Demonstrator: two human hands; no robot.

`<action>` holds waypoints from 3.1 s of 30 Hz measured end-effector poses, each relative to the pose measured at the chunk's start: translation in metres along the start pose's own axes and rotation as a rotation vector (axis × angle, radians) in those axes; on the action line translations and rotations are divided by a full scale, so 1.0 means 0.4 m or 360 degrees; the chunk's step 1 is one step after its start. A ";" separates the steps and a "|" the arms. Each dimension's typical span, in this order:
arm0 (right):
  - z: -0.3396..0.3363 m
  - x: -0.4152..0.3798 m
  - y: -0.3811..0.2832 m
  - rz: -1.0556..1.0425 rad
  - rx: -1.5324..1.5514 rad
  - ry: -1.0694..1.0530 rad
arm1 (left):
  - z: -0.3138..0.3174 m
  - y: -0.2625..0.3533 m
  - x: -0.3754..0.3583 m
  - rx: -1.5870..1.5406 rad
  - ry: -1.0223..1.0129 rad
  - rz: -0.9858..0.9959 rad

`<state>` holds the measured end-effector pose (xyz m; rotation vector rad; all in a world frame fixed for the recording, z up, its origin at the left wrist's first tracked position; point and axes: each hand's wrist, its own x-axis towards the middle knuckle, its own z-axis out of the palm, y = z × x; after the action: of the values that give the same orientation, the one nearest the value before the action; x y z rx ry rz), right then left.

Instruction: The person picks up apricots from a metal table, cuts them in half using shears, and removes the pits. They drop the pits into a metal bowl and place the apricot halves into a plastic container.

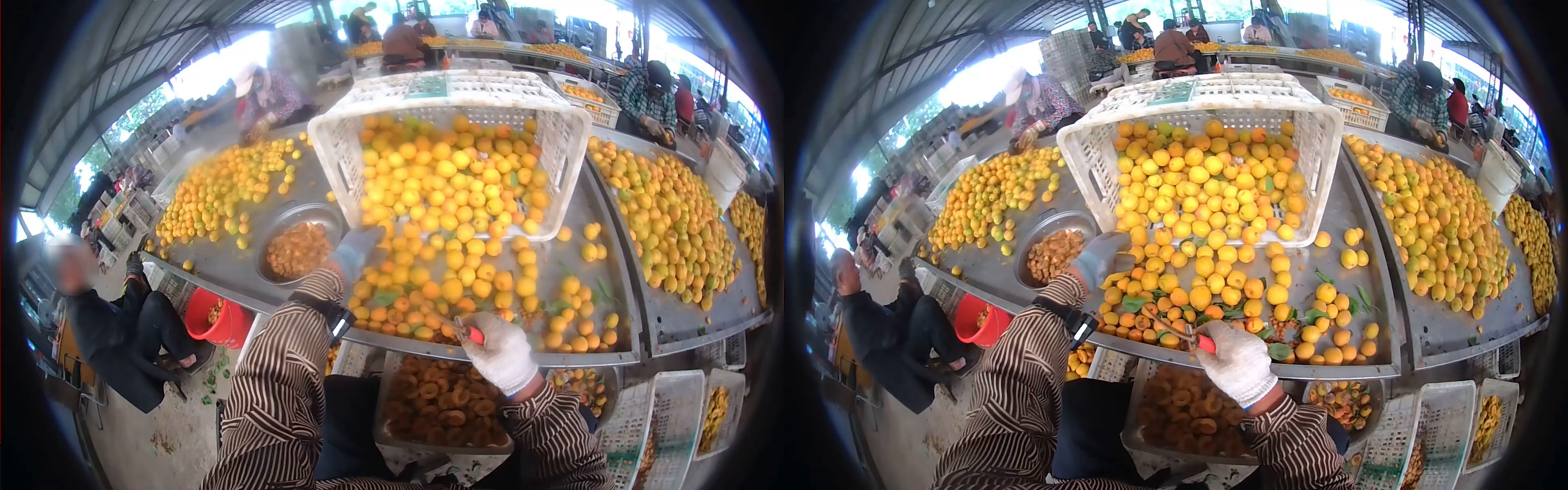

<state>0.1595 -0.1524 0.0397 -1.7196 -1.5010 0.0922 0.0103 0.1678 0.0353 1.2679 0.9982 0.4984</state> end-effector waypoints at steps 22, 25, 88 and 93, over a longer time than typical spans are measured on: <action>-0.001 0.030 0.015 -0.0155 -0.0099 -0.0365 | 0.228 0.071 0.325 0.2716 0.0672 0.1062; -0.003 0.029 -0.001 -0.0169 -0.0114 -0.0338 | 0.320 0.056 0.301 0.2520 0.0377 0.1518; 0.048 0.035 0.000 0.0739 0.1163 0.0313 | 0.284 -0.174 -0.350 -0.0550 -0.0742 0.0321; 0.041 0.015 0.019 0.0755 0.0884 0.0007 | 0.249 -0.137 -0.360 -0.0360 -0.0693 0.0523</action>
<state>0.1581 -0.1384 0.0269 -1.5636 -0.9132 0.6848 0.0084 -0.0154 0.0306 1.2680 0.3592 0.5390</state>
